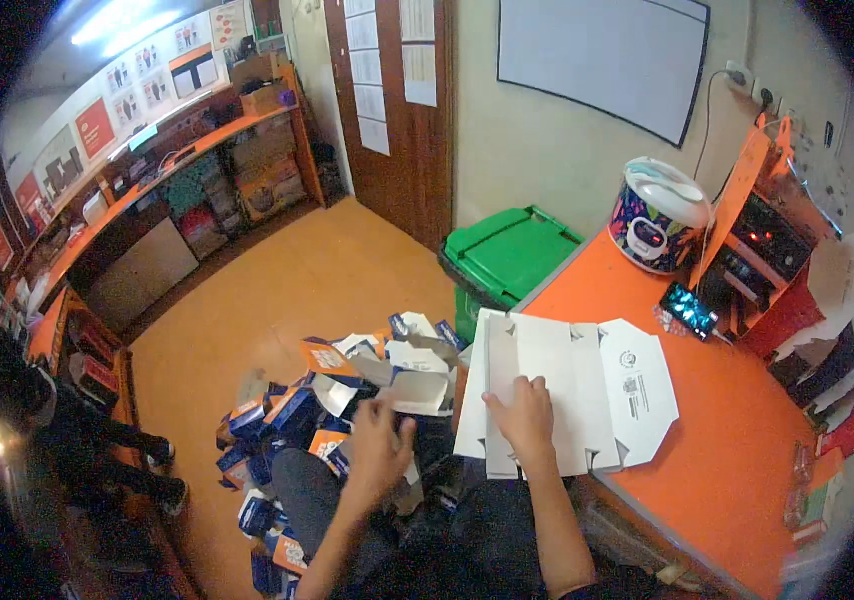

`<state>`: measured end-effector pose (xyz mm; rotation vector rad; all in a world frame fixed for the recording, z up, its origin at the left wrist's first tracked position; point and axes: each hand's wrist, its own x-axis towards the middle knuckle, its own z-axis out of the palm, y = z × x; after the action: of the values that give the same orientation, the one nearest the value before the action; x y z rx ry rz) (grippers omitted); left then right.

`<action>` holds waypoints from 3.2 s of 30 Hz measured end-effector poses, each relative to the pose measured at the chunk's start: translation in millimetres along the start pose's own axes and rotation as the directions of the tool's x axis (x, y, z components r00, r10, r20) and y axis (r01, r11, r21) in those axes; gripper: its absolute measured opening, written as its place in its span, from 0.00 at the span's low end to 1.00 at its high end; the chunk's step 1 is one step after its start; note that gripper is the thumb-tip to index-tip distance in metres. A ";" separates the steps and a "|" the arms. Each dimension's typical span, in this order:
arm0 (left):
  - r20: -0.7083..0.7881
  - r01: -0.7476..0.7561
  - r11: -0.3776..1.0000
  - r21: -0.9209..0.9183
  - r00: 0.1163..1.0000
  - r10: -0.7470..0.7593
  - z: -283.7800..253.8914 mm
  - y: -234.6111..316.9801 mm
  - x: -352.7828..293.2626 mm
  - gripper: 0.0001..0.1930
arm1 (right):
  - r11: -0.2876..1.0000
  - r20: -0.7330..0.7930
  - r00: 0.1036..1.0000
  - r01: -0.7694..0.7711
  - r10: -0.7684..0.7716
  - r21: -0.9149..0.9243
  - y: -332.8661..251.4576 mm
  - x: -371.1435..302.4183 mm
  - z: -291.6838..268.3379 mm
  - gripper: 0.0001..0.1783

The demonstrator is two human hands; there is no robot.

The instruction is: The person assembles cardboard food boxes by hand while seated on the floor, picking up flat cardboard sheets and folding them into boxes.

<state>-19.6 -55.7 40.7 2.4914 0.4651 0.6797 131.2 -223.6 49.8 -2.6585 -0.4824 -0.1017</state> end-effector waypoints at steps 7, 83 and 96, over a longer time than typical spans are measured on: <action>0.176 -0.378 0.911 -0.168 0.897 0.405 65.6 36.7 -6.6 0.22 | 0.909 -0.109 0.994 0.034 0.012 0.415 52.4 21.3 -1.9 0.13; -0.420 -0.014 0.694 -0.719 0.805 -0.419 -57.4 -5.5 -43.3 0.10 | 0.530 -0.348 0.618 0.785 -0.705 0.320 -147.3 -98.4 -0.5 0.16; -0.439 0.080 0.583 -0.808 0.578 -0.688 -37.8 -9.8 -42.8 0.09 | 0.510 -0.453 0.645 0.764 -0.615 0.396 -162.8 -109.0 -37.2 0.13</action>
<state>-77.1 -52.2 47.4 1.1694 0.8520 1.3336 -27.8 -136.6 133.3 -1.6827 -1.2668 -0.4675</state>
